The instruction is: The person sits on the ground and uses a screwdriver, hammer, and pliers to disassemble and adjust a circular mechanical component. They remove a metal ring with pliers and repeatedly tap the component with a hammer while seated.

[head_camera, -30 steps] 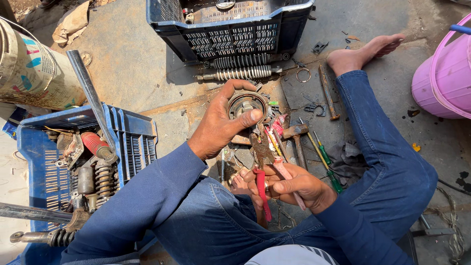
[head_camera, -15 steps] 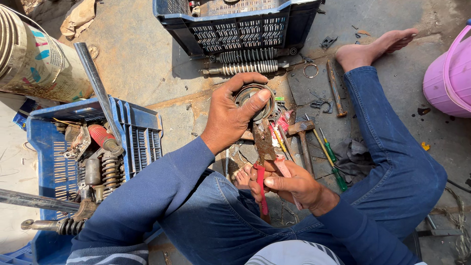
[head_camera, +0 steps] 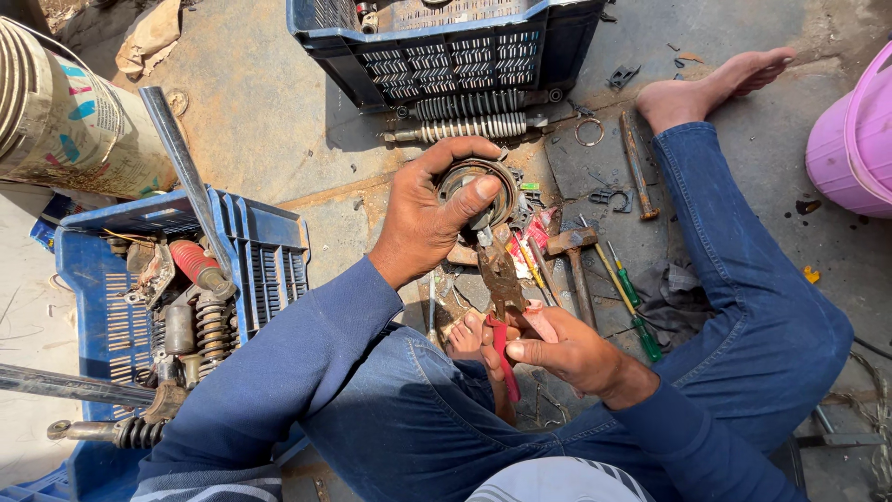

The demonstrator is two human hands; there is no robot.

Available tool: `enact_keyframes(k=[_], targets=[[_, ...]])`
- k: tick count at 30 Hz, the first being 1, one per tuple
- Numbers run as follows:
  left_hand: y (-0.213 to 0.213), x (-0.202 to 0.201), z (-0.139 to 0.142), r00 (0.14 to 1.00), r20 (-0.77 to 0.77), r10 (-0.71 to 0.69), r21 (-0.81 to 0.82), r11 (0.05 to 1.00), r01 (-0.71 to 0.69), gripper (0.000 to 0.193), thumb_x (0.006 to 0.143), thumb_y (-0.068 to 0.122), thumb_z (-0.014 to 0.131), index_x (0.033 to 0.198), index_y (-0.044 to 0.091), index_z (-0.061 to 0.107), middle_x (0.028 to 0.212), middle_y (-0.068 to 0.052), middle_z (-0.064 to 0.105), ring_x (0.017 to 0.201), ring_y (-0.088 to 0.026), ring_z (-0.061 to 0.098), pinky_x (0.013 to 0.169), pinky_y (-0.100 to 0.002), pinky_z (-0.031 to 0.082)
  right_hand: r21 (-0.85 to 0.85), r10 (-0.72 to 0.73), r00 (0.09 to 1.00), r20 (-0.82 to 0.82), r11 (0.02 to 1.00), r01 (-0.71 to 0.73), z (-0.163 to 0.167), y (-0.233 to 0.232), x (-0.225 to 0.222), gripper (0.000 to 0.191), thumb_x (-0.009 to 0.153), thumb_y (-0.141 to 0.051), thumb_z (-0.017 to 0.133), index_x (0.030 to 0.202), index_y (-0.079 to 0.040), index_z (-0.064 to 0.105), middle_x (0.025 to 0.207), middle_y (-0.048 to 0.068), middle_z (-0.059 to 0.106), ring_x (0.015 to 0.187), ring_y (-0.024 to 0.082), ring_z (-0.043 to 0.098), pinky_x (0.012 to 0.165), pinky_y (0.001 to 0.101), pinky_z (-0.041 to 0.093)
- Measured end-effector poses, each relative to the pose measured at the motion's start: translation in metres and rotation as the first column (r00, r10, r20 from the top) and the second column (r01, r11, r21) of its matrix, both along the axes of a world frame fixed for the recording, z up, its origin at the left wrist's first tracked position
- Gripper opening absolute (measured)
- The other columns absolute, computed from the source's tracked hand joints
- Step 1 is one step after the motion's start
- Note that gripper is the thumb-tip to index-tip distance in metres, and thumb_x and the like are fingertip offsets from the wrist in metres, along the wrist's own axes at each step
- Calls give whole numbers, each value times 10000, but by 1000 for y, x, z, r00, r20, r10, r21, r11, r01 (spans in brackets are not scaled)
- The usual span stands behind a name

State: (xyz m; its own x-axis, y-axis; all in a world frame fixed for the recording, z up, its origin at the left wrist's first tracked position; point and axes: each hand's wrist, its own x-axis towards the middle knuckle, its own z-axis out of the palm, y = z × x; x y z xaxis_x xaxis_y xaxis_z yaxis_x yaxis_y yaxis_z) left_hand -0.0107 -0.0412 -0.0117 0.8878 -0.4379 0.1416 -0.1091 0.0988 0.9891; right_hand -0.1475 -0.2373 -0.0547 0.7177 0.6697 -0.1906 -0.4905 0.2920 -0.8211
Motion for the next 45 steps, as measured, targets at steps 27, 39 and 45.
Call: enact_keyframes(k=[27,39,45], targets=[[2,3,7,983,164,-86,272,962,39,331,997,294,727,1215,49,681,1084,-24,730,1013,-82,674,918,-291,555,-246,367,927,80,908,-338,9,-66,45,339,963,-325,678,993,12,687,907,66,690,888,159,633,815,313,499],[0,15,-13,976,170,133,18,990,-138,315,1102,302,692,1239,22,647,1002,-62,680,877,-124,653,727,-280,573,-62,245,968,50,968,-242,-12,-46,27,395,955,-341,715,1071,37,702,989,109,714,943,198,666,875,344,523],[22,22,3,919,-276,281,-209,916,-343,425,1025,410,635,1267,64,593,944,-76,701,786,-221,793,505,-305,637,-80,210,977,-40,974,-212,-49,-77,4,371,904,-316,718,1089,4,688,983,69,701,918,177,653,838,351,529]])
